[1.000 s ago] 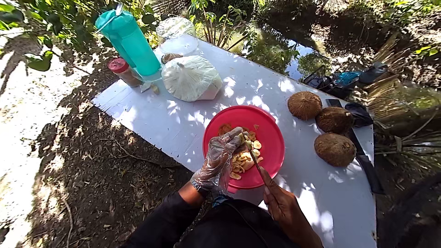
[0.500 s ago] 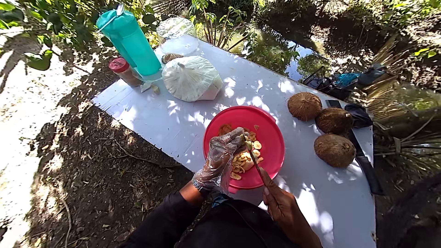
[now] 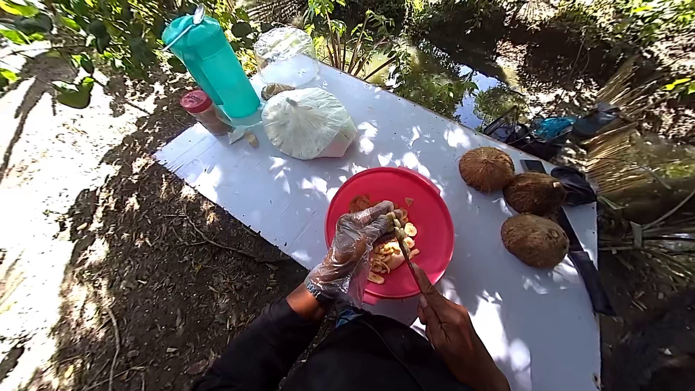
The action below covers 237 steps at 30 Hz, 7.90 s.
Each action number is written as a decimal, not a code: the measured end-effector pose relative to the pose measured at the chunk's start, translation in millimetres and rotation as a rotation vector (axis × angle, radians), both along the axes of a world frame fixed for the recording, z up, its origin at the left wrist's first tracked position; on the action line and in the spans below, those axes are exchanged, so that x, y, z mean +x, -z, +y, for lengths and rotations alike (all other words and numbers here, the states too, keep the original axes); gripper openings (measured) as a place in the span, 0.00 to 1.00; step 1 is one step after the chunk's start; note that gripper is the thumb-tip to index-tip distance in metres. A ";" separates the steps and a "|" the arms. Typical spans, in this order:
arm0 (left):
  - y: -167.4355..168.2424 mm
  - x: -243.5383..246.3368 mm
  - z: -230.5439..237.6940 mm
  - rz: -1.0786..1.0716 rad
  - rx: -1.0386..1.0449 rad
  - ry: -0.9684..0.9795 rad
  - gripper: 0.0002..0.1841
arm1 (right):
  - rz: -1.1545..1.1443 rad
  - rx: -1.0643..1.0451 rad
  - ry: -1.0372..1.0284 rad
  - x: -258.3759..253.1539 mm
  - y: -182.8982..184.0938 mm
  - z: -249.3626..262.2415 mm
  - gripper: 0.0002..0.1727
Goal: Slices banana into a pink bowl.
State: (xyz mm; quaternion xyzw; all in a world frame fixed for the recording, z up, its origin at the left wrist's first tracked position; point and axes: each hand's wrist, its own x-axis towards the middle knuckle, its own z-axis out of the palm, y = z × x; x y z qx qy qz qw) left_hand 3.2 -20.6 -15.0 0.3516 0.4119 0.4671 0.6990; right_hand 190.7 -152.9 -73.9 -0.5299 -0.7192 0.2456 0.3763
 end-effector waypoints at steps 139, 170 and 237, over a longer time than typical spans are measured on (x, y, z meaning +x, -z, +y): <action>25.1 -12.6 -0.1 0.123 0.129 -0.032 0.12 | 0.002 -0.067 0.012 1.0 -5.0 -2.4 0.26; 13.4 -14.2 -1.5 0.603 0.463 0.317 0.18 | -0.143 0.026 0.233 -3.9 -11.0 -3.9 0.33; -11.0 5.5 11.2 0.207 0.104 0.242 0.13 | 0.549 -0.124 0.123 20.4 0.8 -36.0 0.27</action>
